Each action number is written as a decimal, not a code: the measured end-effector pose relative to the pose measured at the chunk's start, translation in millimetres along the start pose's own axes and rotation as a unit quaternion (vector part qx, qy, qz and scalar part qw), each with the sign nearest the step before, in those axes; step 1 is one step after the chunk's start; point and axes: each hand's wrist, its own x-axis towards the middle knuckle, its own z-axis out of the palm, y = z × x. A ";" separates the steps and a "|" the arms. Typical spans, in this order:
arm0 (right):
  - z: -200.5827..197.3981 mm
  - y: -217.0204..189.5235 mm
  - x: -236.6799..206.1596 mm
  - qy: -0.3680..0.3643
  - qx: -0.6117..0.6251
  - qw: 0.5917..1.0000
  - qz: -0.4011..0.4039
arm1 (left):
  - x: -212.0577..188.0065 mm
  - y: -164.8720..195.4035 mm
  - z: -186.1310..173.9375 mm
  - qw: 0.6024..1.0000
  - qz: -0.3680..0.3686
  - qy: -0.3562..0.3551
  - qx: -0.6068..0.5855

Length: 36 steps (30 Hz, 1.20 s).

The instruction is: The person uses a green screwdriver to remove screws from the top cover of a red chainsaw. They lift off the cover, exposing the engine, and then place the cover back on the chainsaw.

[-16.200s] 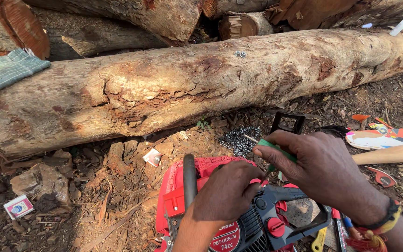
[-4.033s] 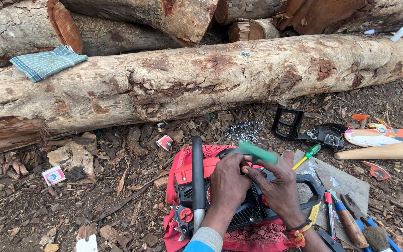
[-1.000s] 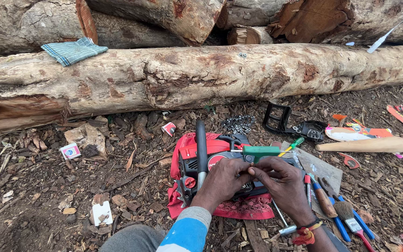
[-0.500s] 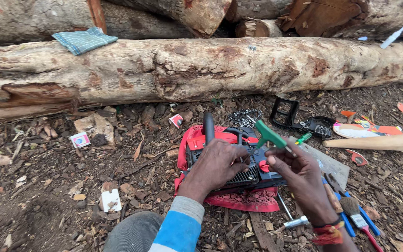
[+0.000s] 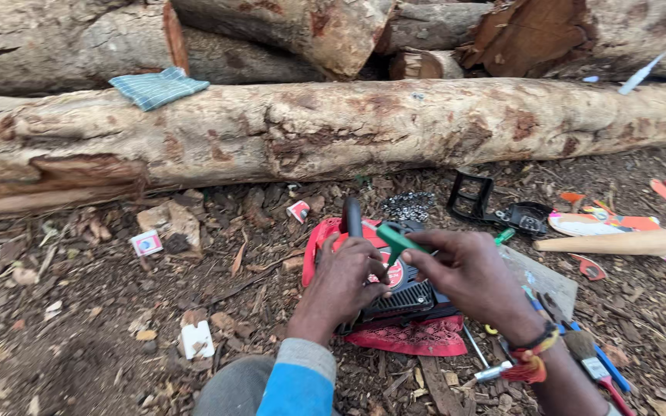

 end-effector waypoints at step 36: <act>3.8 4.6 8.5 -0.069 -0.029 0.997 0.017 | 4.2 -3.2 -4.8 0.996 -0.076 -0.043 0.021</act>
